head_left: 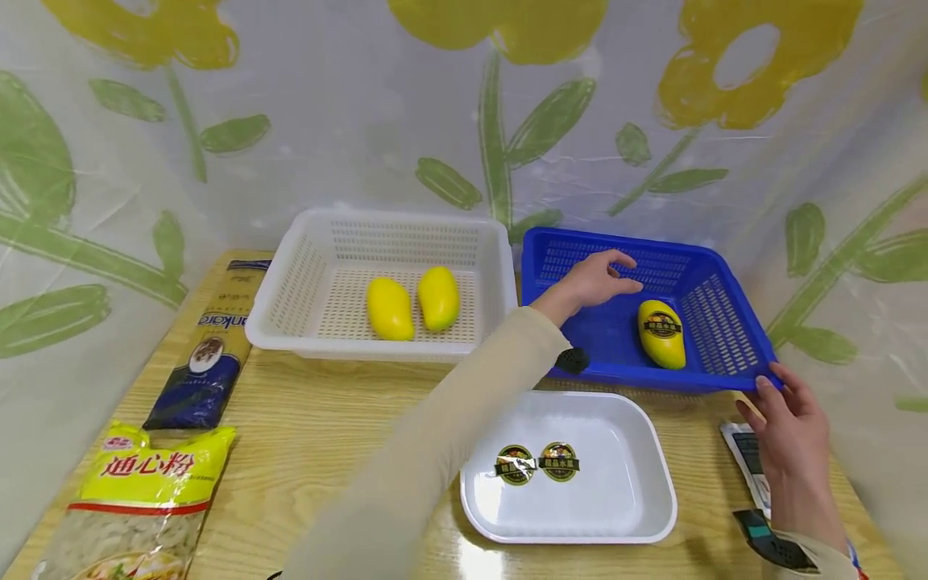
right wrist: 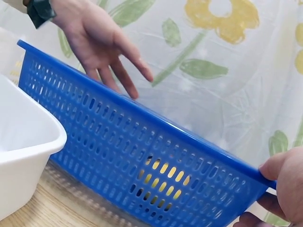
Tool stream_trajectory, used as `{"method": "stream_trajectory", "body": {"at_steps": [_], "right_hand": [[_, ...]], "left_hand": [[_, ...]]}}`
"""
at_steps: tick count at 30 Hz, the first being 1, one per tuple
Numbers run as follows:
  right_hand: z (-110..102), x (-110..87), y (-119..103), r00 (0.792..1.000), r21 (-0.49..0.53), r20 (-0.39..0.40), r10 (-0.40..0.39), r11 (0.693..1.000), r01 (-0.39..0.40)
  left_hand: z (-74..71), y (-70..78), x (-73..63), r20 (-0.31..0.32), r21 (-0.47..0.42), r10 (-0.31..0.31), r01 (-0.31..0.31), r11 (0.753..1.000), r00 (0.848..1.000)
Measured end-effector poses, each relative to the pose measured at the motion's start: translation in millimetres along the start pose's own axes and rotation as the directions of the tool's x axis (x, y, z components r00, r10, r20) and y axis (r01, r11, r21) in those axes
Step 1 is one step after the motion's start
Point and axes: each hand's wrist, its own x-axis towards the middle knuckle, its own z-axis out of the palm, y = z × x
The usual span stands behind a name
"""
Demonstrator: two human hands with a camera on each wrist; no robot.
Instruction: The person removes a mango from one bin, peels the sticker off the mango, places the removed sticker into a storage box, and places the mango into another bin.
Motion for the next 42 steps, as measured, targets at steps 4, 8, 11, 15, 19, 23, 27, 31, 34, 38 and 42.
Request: {"method": "stream_trajectory", "body": {"at_steps": [4,8,11,15,19,23,27,31,34,38,42], "right_hand": [[0.2,-1.6,-0.1,1.0,0.0,-0.013,0.001,1.0,-0.001],[-1.1,-4.7,0.9,1.0,0.019,-0.001,-0.009,1.0,0.009],[-1.3,-5.9,1.9,1.0,0.01,0.007,-0.012,1.0,0.012],[-1.3,-7.2,3.0,1.0,-0.01,0.012,-0.017,1.0,0.017],[-1.5,-9.8,3.1,1.0,-0.001,0.014,-0.014,1.0,0.014],[0.4,-11.7,2.0,1.0,-0.027,0.0,-0.006,1.0,0.006],[3.9,-12.4,1.4,1.0,-0.073,-0.014,0.002,0.997,-0.003],[6.1,-13.1,0.4,1.0,-0.069,-0.014,-0.003,0.998,0.002],[7.5,-14.1,1.0,1.0,-0.071,-0.005,-0.012,0.997,0.012],[9.4,-16.4,2.3,1.0,-0.097,-0.002,-0.012,0.995,0.012],[11.1,-18.9,2.5,1.0,-0.103,0.001,-0.009,0.995,0.009]], "left_hand": [[14.6,2.6,9.3,0.004,0.012,-0.032,0.032,0.999,0.999],[28.0,3.9,14.9,0.002,0.054,-0.06,0.06,0.997,0.998],[35.7,3.3,17.9,-0.016,0.07,-0.079,0.08,0.994,0.997],[42.9,0.5,21.2,-0.014,0.058,-0.106,0.107,0.993,0.994],[46.4,-2.6,22.8,0.022,0.059,-0.141,0.139,0.988,0.99],[46.5,-4.1,22.5,0.064,0.077,-0.16,0.155,0.985,0.985],[45.1,-4.5,22.2,0.094,0.091,-0.16,0.151,0.984,0.983],[44.4,-4.2,23.5,0.098,0.095,-0.151,0.141,0.985,0.984],[43.4,-4.7,25.3,0.093,0.096,-0.156,0.147,0.984,0.983],[39.3,-4.4,27.4,0.104,0.082,-0.164,0.156,0.984,0.981],[32.9,-2.7,28.8,0.095,0.068,-0.134,0.128,0.989,0.986]]}}
